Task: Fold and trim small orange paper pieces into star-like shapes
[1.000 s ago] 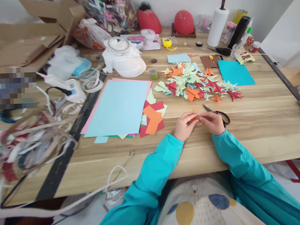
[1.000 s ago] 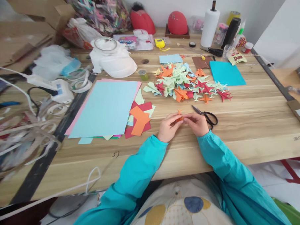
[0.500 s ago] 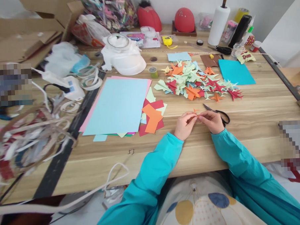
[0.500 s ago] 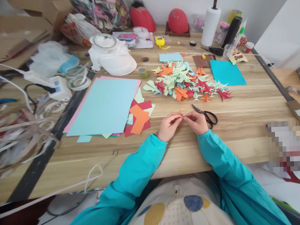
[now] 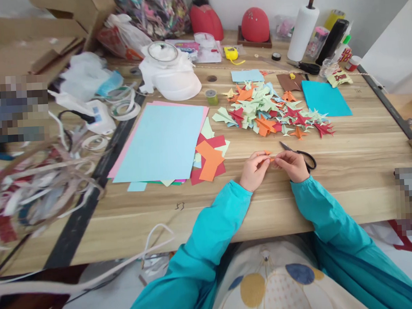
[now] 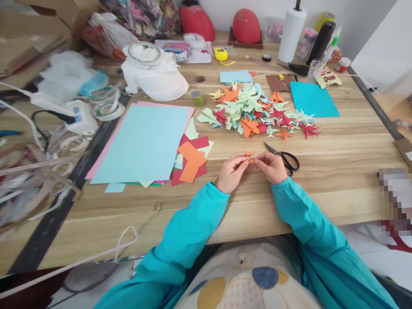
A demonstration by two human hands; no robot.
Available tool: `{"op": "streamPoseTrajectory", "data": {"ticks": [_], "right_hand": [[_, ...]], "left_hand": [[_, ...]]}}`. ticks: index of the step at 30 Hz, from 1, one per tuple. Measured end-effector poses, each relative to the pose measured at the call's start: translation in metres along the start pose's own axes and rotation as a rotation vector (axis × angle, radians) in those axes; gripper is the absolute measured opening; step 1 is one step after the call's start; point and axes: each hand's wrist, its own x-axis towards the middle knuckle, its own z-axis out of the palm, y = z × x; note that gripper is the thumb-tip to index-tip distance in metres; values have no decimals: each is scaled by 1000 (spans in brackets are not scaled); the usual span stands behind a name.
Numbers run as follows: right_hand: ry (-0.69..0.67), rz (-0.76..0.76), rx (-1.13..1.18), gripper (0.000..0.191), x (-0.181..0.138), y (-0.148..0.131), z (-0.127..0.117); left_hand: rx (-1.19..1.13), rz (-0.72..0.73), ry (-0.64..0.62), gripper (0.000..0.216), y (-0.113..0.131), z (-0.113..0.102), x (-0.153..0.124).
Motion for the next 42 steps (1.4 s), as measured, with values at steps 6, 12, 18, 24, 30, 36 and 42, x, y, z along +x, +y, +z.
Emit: {"op": "streamPoseTrajectory", "data": {"ticks": [6, 12, 18, 24, 30, 36, 42], "right_hand": [[-23, -6, 3, 30, 0, 0, 0], [-55, 34, 11, 30, 0, 3, 0], [-78, 20, -19, 26, -1, 4, -1], [-120, -60, -161, 23, -2, 2, -3], [-74, -171, -404, 20, -5, -1, -4], [-52, -230, -491, 16, -4, -4, -4], [-62, -290, -552, 15, -4, -3, -4]], "left_hand": [[-74, -39, 1, 18, -4, 3, -2], [62, 51, -2, 13, 1, 0, -1], [129, 98, -5, 10, 1, 0, -1], [135, 94, -67, 8, 0, -2, 1], [154, 84, -85, 7, 3, -4, 1], [164, 76, -137, 9, 2, -3, 2], [157, 86, -149, 11, -1, -3, 2]]}}
